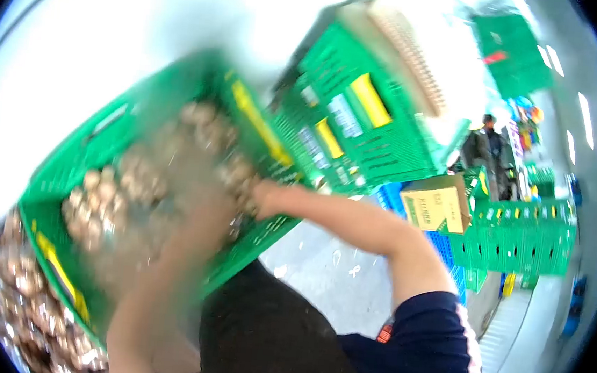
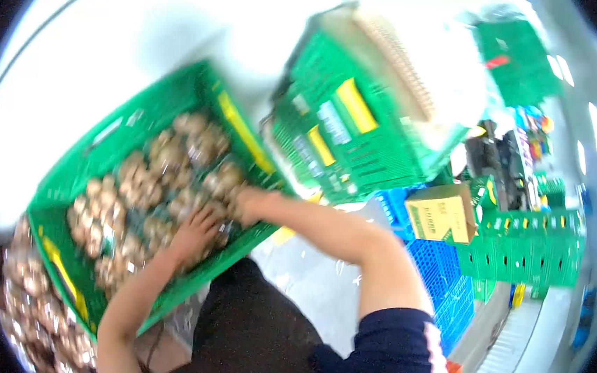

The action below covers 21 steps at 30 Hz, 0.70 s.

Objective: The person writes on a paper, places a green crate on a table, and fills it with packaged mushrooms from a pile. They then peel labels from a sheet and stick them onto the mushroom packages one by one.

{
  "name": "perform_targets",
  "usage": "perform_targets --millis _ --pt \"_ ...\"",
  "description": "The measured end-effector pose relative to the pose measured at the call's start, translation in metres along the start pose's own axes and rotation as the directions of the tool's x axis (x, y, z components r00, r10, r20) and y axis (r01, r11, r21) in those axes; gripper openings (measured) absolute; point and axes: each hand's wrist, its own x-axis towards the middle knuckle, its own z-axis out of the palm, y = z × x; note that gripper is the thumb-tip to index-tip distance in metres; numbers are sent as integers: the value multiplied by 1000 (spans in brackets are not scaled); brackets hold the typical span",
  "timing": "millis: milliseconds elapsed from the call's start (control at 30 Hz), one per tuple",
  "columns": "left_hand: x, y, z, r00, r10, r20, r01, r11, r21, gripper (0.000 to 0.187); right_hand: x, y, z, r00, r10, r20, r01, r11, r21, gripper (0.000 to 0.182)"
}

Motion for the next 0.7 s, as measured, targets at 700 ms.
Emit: perform_targets --millis 700 --pt "-9 41 -68 104 -879 -465 148 475 -867 46 -403 135 -203 -160 422 -892 291 884 366 10"
